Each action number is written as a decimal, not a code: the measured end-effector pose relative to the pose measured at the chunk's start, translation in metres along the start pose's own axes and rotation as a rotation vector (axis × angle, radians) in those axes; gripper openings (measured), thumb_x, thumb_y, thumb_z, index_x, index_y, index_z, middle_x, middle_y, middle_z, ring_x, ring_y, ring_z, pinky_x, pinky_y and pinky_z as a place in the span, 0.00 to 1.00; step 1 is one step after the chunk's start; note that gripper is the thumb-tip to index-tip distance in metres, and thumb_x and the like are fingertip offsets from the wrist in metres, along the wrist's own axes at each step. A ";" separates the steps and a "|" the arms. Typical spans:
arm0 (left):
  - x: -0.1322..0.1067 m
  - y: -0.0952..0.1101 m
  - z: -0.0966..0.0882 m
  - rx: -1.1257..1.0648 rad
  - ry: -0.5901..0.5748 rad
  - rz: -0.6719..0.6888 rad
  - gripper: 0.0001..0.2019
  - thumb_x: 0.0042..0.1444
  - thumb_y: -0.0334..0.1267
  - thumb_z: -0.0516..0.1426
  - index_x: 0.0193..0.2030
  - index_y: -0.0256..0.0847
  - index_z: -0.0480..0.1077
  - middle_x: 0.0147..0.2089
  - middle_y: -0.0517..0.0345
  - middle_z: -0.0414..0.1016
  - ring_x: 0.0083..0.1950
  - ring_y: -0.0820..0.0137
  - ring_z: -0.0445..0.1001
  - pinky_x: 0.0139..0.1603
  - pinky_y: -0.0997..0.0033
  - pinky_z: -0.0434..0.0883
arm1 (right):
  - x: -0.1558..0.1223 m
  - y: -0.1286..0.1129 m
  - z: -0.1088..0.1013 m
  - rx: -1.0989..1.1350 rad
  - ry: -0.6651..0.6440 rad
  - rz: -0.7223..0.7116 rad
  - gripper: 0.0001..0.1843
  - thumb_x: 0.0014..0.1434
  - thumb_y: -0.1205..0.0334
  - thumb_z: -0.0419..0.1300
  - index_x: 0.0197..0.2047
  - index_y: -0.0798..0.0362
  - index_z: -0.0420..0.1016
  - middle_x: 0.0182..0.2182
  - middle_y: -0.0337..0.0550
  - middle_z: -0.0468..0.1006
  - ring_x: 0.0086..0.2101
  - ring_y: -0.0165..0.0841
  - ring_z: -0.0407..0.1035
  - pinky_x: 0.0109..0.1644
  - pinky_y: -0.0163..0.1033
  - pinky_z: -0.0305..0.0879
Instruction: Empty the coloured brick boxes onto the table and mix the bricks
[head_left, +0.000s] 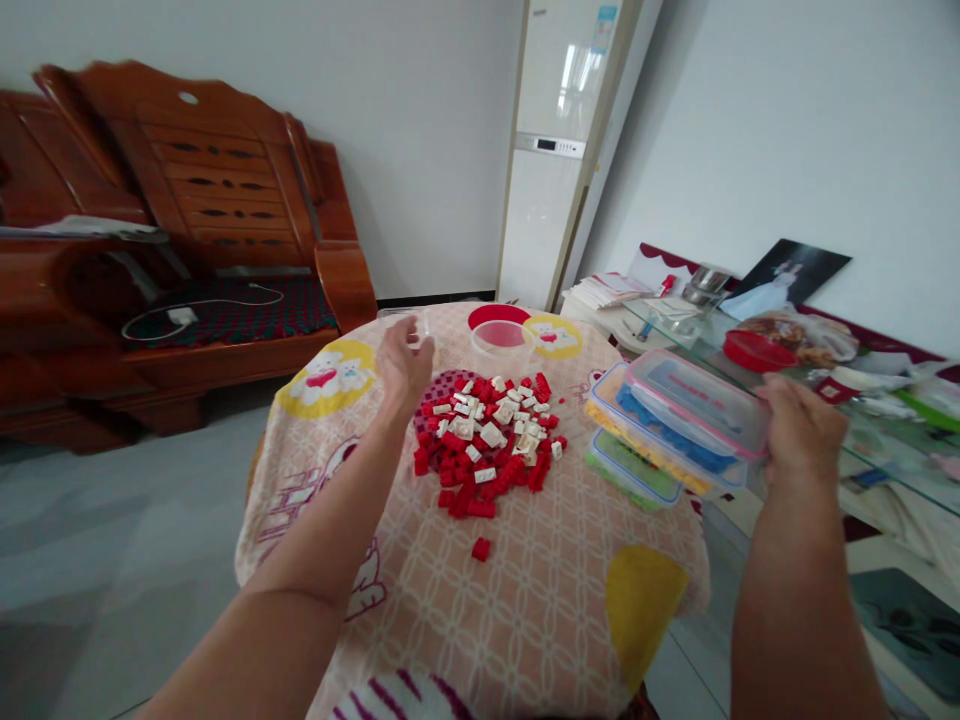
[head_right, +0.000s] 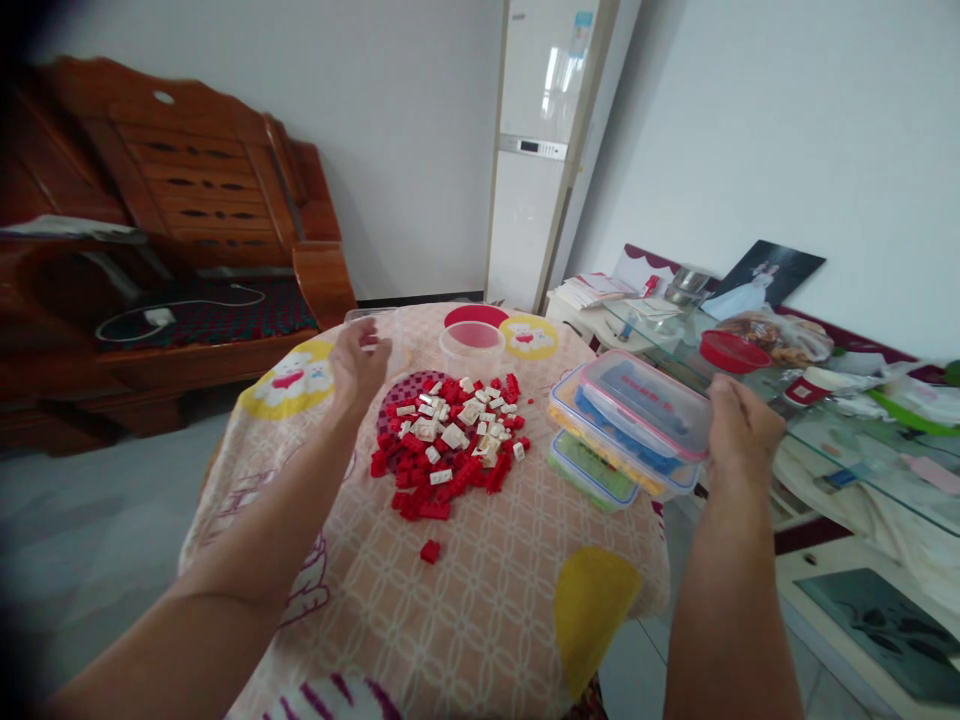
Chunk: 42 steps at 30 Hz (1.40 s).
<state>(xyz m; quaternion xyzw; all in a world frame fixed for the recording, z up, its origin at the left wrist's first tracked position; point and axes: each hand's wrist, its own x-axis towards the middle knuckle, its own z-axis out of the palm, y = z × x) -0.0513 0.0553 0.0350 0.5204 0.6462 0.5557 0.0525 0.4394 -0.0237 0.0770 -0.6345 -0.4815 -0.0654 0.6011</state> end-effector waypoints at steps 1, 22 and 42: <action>-0.015 0.018 0.005 -0.112 -0.058 0.040 0.21 0.57 0.40 0.57 0.57 0.36 0.71 0.55 0.42 0.75 0.52 0.59 0.75 0.53 0.59 0.75 | 0.002 0.003 0.003 0.046 -0.020 0.130 0.18 0.56 0.51 0.64 0.42 0.57 0.84 0.27 0.47 0.77 0.28 0.37 0.69 0.32 0.44 0.65; -0.131 0.082 0.021 -0.816 -0.941 -0.457 0.28 0.37 0.51 0.74 0.37 0.38 0.67 0.31 0.60 0.75 0.29 0.71 0.76 0.27 0.74 0.74 | -0.126 -0.091 0.031 0.186 -0.317 0.163 0.24 0.51 0.44 0.66 0.42 0.55 0.83 0.29 0.44 0.80 0.28 0.35 0.71 0.33 0.41 0.70; -0.142 0.030 -0.040 -0.421 -0.813 -0.285 0.25 0.42 0.59 0.67 0.34 0.38 0.73 0.30 0.58 0.74 0.34 0.66 0.74 0.32 0.71 0.69 | -0.193 -0.080 0.073 0.641 -0.700 0.739 0.28 0.36 0.42 0.76 0.23 0.51 0.65 0.17 0.31 0.68 0.20 0.27 0.59 0.25 0.35 0.56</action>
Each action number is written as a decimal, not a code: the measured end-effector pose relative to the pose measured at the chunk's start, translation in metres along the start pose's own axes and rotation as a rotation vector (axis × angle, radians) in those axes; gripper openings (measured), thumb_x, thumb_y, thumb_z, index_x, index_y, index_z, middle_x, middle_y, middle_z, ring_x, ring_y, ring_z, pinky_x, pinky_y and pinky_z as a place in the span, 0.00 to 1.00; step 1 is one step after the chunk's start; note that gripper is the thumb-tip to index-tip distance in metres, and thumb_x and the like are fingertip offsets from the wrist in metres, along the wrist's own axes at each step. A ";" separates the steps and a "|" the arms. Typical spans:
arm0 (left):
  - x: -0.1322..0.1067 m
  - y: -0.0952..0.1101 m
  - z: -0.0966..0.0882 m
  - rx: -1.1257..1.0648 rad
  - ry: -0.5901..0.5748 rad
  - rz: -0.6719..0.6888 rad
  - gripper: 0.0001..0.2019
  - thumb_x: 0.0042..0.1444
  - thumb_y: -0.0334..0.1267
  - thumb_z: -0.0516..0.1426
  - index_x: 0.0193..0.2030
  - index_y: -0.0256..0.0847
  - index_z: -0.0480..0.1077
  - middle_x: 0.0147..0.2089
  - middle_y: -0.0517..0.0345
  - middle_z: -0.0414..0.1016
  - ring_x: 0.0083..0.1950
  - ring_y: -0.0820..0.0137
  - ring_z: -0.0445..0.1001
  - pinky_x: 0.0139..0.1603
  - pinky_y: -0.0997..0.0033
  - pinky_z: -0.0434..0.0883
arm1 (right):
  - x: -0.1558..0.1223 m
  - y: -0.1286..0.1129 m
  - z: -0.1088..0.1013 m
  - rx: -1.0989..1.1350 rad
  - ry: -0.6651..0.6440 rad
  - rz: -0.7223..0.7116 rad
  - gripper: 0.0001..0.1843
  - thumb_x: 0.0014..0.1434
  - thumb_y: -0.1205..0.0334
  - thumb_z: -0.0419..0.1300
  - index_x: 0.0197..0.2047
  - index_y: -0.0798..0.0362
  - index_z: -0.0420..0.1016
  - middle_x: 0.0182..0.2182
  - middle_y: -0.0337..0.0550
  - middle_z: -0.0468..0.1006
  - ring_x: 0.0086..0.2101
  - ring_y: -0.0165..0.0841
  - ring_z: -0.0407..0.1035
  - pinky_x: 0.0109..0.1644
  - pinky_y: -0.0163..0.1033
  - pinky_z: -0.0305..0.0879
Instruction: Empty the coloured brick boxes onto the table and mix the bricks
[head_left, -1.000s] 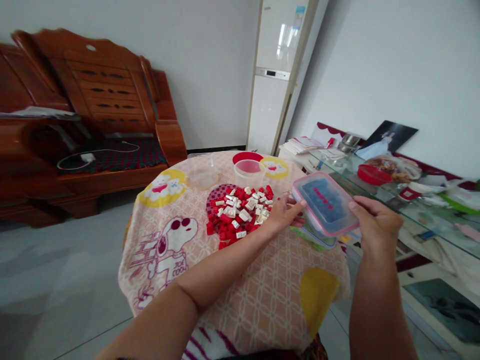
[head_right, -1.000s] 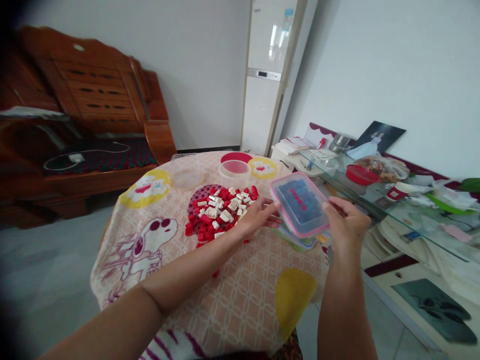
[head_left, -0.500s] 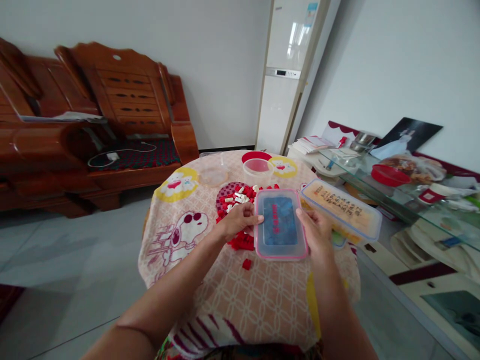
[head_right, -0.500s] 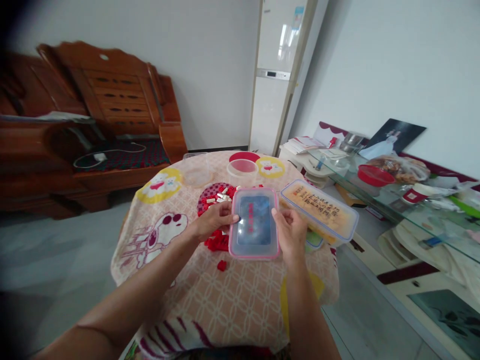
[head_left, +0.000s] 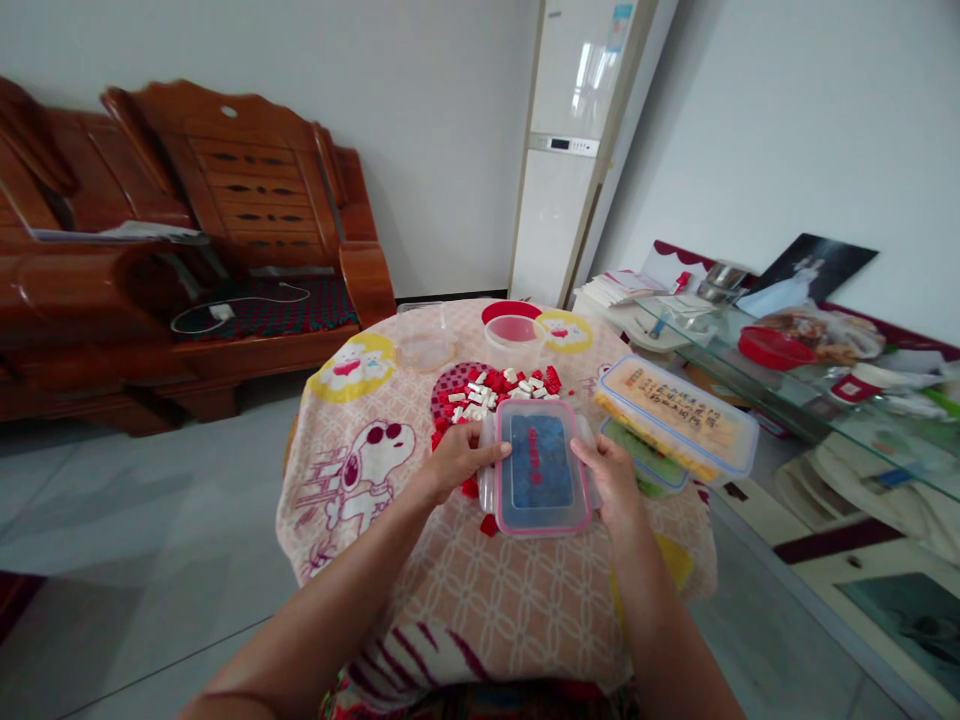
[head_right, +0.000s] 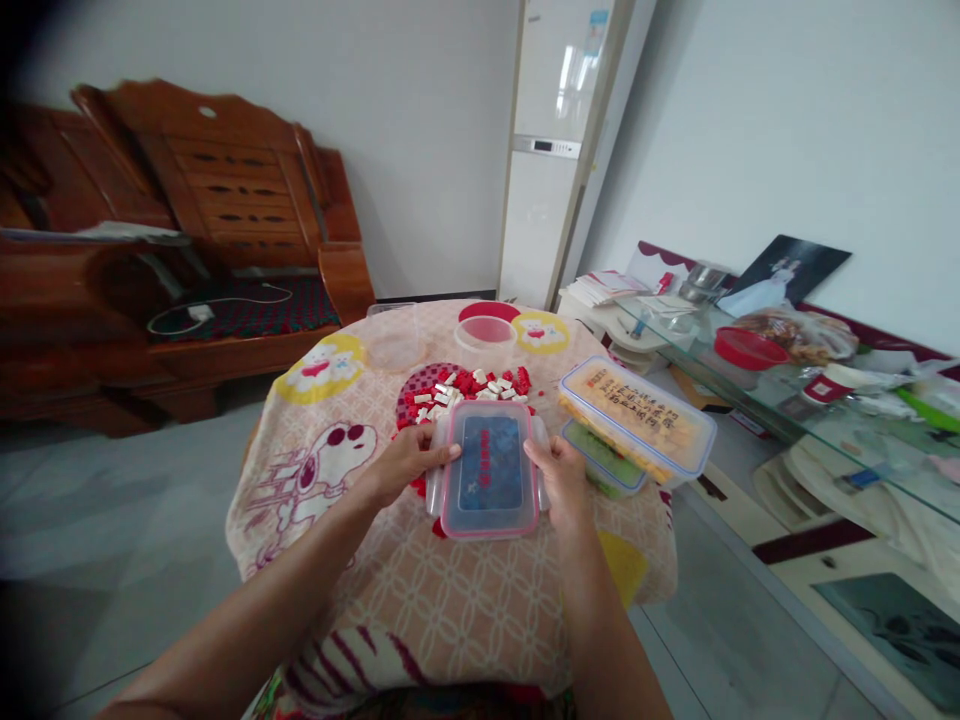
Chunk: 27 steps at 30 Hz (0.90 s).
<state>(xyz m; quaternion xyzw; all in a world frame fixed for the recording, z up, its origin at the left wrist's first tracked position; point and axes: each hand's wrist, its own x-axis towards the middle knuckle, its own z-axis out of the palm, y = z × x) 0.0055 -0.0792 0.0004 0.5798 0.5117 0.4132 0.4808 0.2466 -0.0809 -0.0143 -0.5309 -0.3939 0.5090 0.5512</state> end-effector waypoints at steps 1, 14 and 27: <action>0.006 0.003 -0.001 0.112 0.064 0.058 0.24 0.45 0.60 0.65 0.33 0.38 0.73 0.30 0.58 0.74 0.33 0.67 0.73 0.32 0.72 0.67 | 0.001 0.001 -0.001 -0.001 -0.012 -0.003 0.28 0.36 0.42 0.76 0.23 0.51 0.65 0.17 0.31 0.68 0.20 0.27 0.59 0.25 0.35 0.56; 0.077 0.034 0.011 0.328 -0.101 0.207 0.22 0.47 0.55 0.61 0.19 0.39 0.62 0.20 0.65 0.57 0.25 0.76 0.56 0.27 0.73 0.52 | 0.000 -0.006 -0.005 -0.125 -0.099 -0.127 0.25 0.42 0.42 0.73 0.23 0.51 0.67 0.19 0.31 0.67 0.22 0.26 0.57 0.27 0.34 0.55; 0.078 0.018 0.012 0.237 0.078 0.213 0.17 0.42 0.50 0.63 0.24 0.38 0.67 0.24 0.65 0.62 0.27 0.75 0.59 0.28 0.74 0.53 | -0.100 0.036 -0.025 -0.064 -0.097 0.208 0.29 0.45 0.40 0.73 0.44 0.51 0.77 0.25 0.43 0.81 0.24 0.40 0.76 0.24 0.40 0.71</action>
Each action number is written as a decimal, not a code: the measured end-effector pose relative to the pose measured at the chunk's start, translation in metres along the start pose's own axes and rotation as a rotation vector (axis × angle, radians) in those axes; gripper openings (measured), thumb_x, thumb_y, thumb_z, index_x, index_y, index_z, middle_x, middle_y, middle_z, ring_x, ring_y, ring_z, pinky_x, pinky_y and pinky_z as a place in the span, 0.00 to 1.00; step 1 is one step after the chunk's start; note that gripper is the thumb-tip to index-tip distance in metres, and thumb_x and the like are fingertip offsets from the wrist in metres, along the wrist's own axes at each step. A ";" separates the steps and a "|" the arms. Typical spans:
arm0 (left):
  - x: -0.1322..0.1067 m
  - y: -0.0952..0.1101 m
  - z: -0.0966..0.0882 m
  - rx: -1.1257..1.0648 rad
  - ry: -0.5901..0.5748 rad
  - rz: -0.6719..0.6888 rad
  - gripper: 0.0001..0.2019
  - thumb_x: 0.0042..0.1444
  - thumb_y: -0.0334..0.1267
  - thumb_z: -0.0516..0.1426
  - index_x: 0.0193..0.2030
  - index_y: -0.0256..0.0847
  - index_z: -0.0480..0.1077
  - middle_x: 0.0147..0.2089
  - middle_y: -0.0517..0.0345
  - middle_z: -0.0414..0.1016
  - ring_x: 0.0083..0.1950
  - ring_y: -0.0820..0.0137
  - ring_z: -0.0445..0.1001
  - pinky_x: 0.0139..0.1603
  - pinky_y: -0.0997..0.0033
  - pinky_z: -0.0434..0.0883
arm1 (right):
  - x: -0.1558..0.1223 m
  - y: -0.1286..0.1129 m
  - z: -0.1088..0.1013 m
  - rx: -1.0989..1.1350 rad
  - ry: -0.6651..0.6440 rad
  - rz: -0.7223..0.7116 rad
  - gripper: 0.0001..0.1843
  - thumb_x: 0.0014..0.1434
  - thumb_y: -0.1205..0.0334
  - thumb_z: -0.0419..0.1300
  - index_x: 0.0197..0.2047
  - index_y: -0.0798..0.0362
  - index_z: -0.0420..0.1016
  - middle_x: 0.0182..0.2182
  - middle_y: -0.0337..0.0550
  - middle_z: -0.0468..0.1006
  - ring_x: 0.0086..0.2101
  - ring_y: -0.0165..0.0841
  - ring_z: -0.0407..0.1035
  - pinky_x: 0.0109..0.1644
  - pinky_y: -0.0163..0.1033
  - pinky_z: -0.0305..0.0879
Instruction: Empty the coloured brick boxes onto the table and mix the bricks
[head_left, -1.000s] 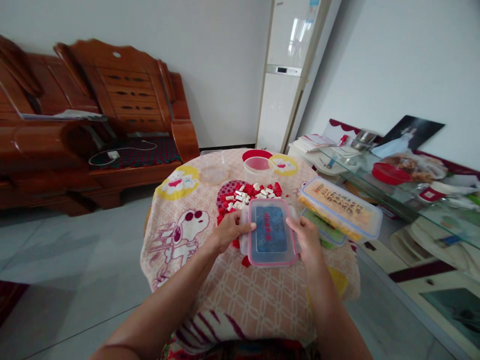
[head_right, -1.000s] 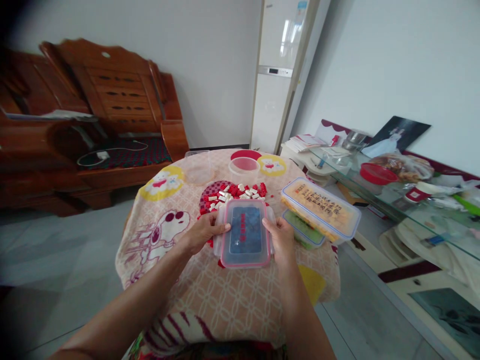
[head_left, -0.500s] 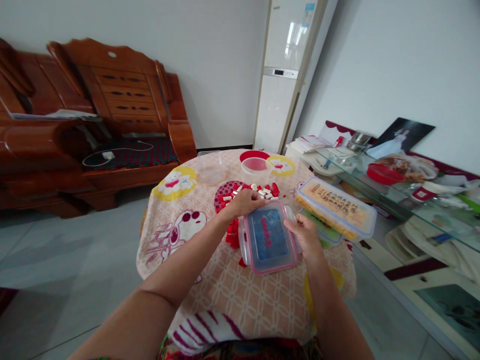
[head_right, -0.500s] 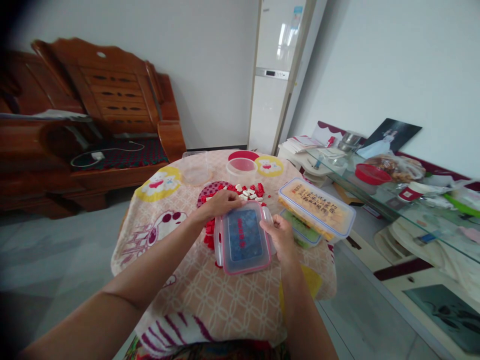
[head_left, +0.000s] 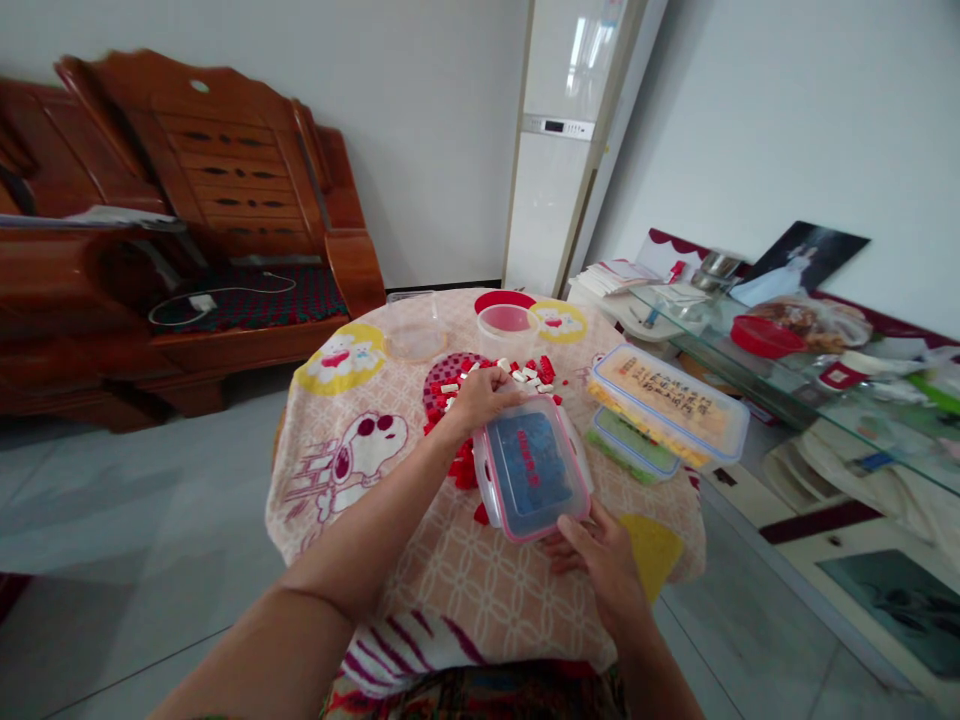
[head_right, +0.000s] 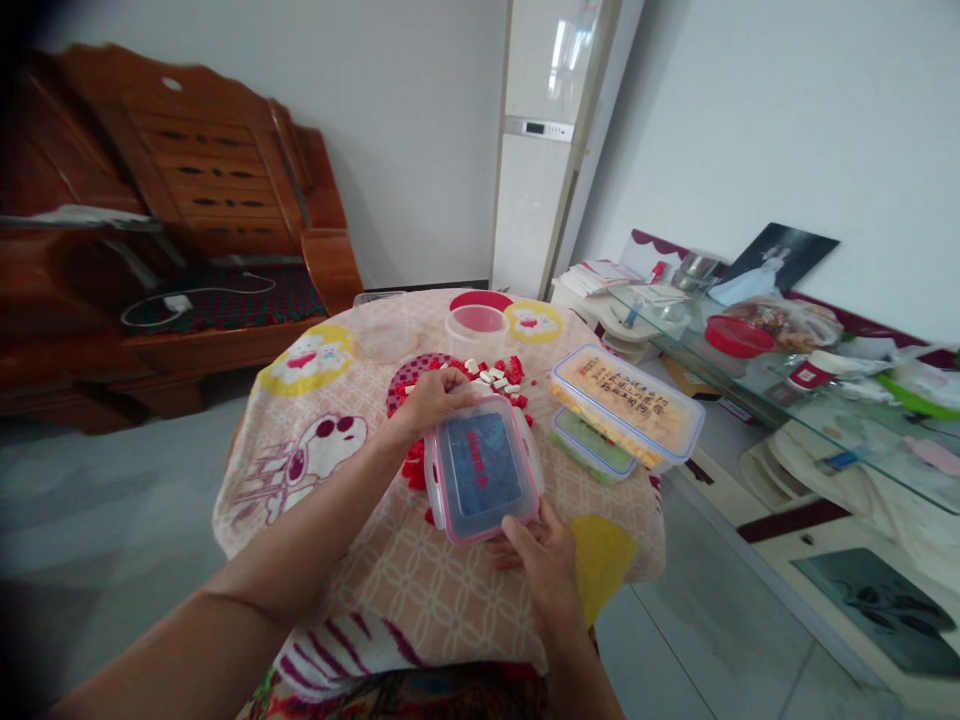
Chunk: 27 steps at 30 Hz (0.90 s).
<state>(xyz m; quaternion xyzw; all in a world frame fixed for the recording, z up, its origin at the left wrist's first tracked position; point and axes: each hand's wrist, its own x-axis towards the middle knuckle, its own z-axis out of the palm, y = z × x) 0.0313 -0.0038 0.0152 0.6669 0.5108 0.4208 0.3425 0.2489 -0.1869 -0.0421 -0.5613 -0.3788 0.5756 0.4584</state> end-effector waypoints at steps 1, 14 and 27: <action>-0.001 0.001 0.000 0.014 0.010 0.003 0.16 0.42 0.50 0.63 0.25 0.38 0.67 0.23 0.65 0.61 0.27 0.75 0.59 0.29 0.74 0.53 | -0.003 0.002 0.005 0.047 0.042 -0.030 0.29 0.45 0.41 0.73 0.44 0.51 0.77 0.26 0.43 0.82 0.25 0.40 0.77 0.26 0.41 0.73; -0.006 0.016 -0.019 -0.093 0.147 0.050 0.13 0.48 0.46 0.62 0.26 0.38 0.69 0.23 0.63 0.66 0.25 0.76 0.61 0.27 0.75 0.56 | 0.000 -0.005 0.009 0.080 0.145 -0.119 0.36 0.54 0.38 0.66 0.58 0.54 0.75 0.13 0.30 0.67 0.17 0.34 0.67 0.25 0.39 0.68; 0.093 -0.028 -0.148 -0.731 1.053 -0.252 0.06 0.60 0.27 0.53 0.34 0.39 0.61 0.27 0.68 0.63 0.26 0.82 0.66 0.30 0.81 0.69 | 0.026 -0.001 -0.005 -0.026 0.155 -0.148 0.38 0.53 0.38 0.66 0.58 0.57 0.76 0.13 0.31 0.68 0.18 0.33 0.66 0.28 0.40 0.68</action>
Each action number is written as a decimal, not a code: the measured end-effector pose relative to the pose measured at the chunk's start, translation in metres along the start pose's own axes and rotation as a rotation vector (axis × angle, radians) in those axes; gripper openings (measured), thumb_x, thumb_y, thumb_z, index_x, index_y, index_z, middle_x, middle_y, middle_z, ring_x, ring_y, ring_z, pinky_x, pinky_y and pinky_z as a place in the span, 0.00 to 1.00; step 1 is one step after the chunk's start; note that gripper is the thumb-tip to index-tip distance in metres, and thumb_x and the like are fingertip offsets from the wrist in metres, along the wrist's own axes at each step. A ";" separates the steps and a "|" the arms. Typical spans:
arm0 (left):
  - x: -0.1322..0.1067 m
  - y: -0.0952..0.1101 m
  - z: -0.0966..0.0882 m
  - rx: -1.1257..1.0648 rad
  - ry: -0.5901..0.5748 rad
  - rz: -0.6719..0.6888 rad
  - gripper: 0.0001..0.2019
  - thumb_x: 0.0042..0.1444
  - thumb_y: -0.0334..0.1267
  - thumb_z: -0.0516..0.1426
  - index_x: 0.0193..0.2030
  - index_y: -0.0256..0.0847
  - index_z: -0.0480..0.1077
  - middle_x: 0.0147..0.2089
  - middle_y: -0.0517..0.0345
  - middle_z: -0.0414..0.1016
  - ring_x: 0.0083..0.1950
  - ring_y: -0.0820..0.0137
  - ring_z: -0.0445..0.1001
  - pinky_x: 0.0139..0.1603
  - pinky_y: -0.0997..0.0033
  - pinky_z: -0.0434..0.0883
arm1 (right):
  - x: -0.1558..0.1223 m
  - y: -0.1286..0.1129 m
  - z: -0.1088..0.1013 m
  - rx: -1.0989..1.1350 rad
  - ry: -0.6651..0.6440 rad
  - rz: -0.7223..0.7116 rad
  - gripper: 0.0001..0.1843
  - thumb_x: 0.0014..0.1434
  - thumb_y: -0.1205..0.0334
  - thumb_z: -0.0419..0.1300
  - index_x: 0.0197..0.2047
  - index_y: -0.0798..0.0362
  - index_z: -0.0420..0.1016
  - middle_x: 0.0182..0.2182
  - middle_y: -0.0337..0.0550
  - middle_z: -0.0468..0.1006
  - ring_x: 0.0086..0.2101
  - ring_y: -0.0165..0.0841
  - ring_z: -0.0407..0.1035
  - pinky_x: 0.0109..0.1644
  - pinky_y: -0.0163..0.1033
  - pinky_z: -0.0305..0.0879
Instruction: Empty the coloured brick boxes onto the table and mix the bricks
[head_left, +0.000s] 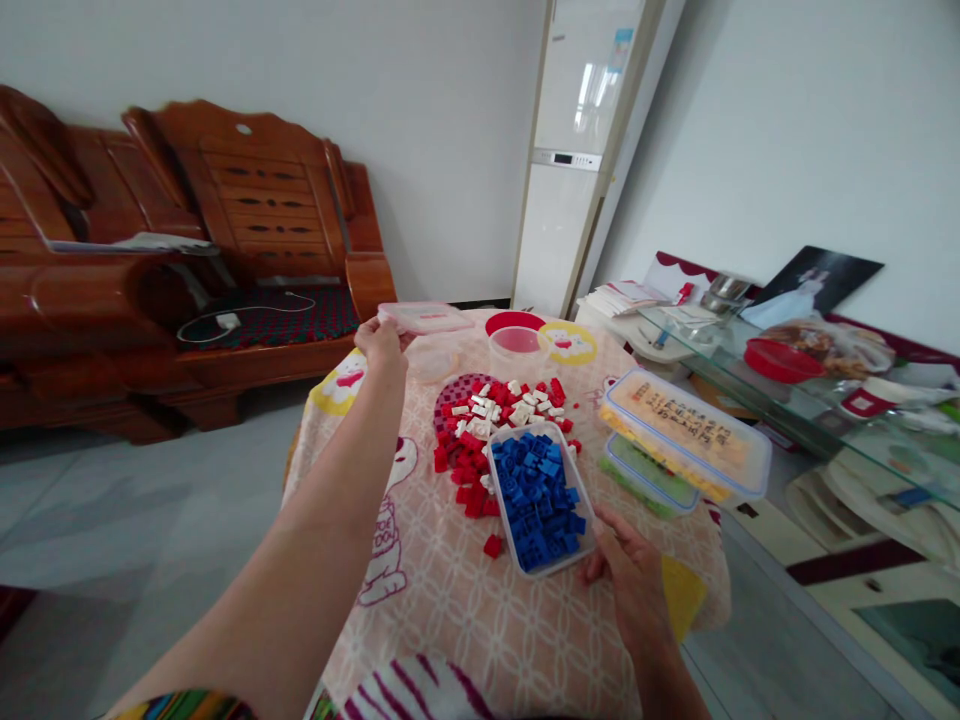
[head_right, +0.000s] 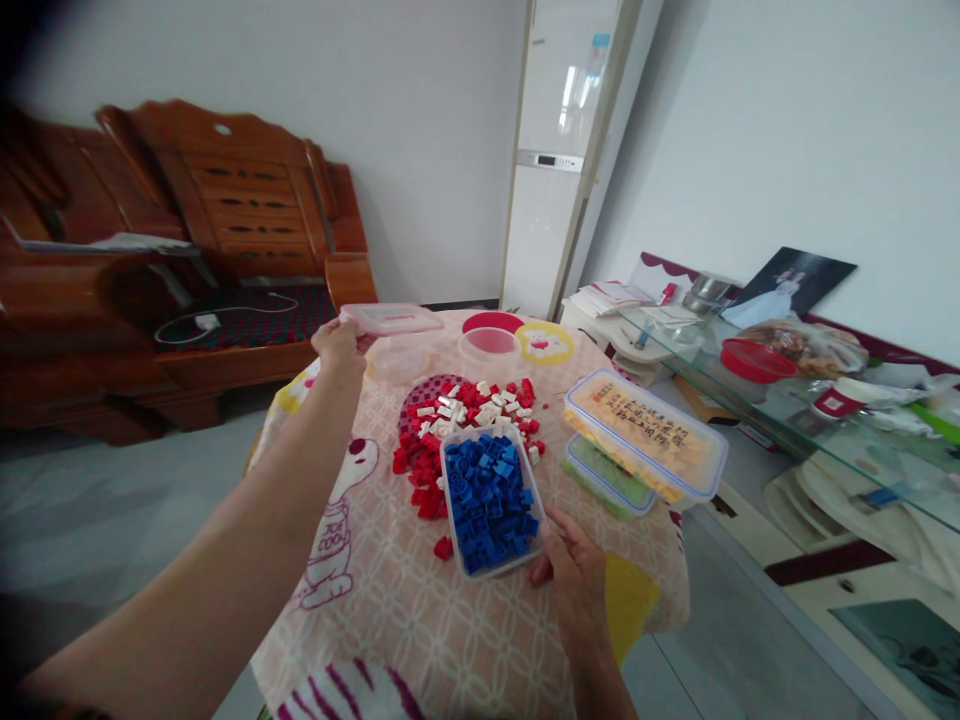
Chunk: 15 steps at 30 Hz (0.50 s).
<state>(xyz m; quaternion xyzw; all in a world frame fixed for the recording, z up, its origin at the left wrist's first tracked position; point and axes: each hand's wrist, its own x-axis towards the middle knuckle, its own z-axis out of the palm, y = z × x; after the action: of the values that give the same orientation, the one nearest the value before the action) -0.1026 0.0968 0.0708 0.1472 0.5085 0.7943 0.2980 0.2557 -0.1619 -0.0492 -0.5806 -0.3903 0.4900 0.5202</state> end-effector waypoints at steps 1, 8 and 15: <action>0.006 0.001 -0.003 -0.029 0.054 0.003 0.06 0.63 0.26 0.52 0.35 0.39 0.59 0.28 0.68 0.63 0.27 0.82 0.66 0.32 0.81 0.70 | 0.002 0.004 -0.001 -0.009 -0.005 0.004 0.38 0.53 0.38 0.66 0.58 0.58 0.76 0.13 0.31 0.68 0.18 0.33 0.66 0.28 0.40 0.68; 0.032 0.008 -0.041 -0.227 0.197 0.052 0.09 0.69 0.22 0.46 0.38 0.38 0.54 0.33 0.66 0.64 0.32 0.85 0.68 0.37 0.83 0.72 | 0.003 0.019 -0.007 -0.108 -0.053 -0.020 0.34 0.58 0.38 0.62 0.54 0.59 0.78 0.13 0.33 0.68 0.19 0.33 0.67 0.28 0.39 0.67; 0.058 -0.001 -0.086 -0.278 0.224 -0.056 0.12 0.73 0.26 0.40 0.36 0.38 0.52 0.33 0.67 0.59 0.33 0.87 0.66 0.38 0.90 0.70 | 0.043 -0.051 -0.004 -0.550 0.329 -0.653 0.23 0.64 0.46 0.58 0.49 0.56 0.81 0.36 0.51 0.84 0.33 0.38 0.77 0.41 0.41 0.73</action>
<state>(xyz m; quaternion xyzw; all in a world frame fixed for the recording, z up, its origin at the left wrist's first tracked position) -0.1931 0.0712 0.0279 0.0011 0.4277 0.8597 0.2791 0.2718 -0.1135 -0.0061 -0.6138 -0.5806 0.0796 0.5289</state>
